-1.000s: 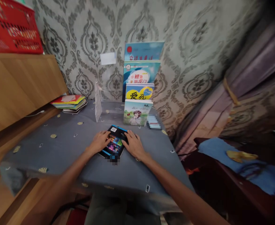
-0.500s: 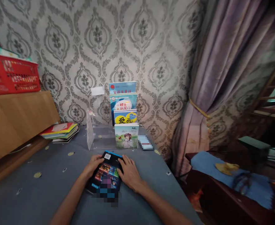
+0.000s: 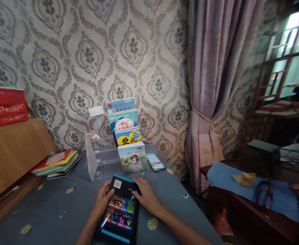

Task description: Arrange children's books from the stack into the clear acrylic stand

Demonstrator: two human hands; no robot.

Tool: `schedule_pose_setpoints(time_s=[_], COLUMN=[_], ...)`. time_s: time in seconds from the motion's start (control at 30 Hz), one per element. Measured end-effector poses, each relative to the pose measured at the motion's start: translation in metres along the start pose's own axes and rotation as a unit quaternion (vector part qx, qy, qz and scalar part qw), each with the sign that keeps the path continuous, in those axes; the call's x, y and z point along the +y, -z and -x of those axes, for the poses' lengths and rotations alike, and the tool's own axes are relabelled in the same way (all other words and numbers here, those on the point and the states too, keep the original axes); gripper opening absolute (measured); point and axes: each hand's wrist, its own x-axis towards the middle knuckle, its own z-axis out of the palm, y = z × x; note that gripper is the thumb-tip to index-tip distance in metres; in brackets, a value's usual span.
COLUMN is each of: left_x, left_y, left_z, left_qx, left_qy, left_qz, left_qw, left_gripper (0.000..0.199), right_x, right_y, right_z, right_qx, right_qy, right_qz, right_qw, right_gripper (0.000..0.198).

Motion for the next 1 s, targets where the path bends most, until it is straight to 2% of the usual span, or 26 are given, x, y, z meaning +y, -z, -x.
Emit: schedule_pose_setpoints(time_s=[0.17,0.37,0.43,0.57,0.63,0.7,0.77,0.87,1.0], left_x=[0.013,0.025,0.027,0.03,0.033,0.037,0.042,0.044,0.034], left_y=[-0.005,-0.014,-0.018,-0.026,-0.029,-0.033,-0.037,-0.043,-0.046], left_z=[0.003,0.005,0.004,-0.001,-0.003,-0.004,-0.003,0.003,0.009], left_qx=[0.003,0.022,0.022,0.052,0.093,0.134,0.154,0.162,0.153], left_qy=[0.005,-0.019,-0.038,-0.103,-0.154,-0.211,-0.25,-0.272,-0.256], left_qz=[0.011,0.019,0.008,-0.026,-0.057,-0.096,-0.128,-0.139,-0.14], left_qw=[1.0,0.999,0.999,0.993,0.982,0.963,0.947,0.938,0.944], left_gripper=[0.055,0.059,0.059,0.055,0.05,0.044,0.037,0.031,0.035], right_x=[0.018,0.021,0.016,-0.004,-0.014,-0.019,-0.02,-0.013,-0.006], right_y=[-0.006,-0.002,0.004,0.016,0.022,0.026,0.029,0.031,0.028], right_z=[-0.012,-0.021,-0.018,-0.006,0.0,0.004,0.005,0.006,0.006], right_qx=[0.07,0.144,0.122,-0.026,-0.099,-0.126,-0.09,0.0,0.029], right_qy=[-0.021,-0.083,-0.088,-0.037,0.003,0.04,0.062,0.087,0.127], right_qz=[-0.15,-0.395,-0.443,-0.488,-0.475,-0.434,-0.358,-0.212,-0.104], right_qw=[0.986,0.904,0.884,0.872,0.874,0.891,0.927,0.973,0.986], right_gripper=[0.055,0.072,0.067,0.057,0.057,0.055,0.047,0.035,0.027])
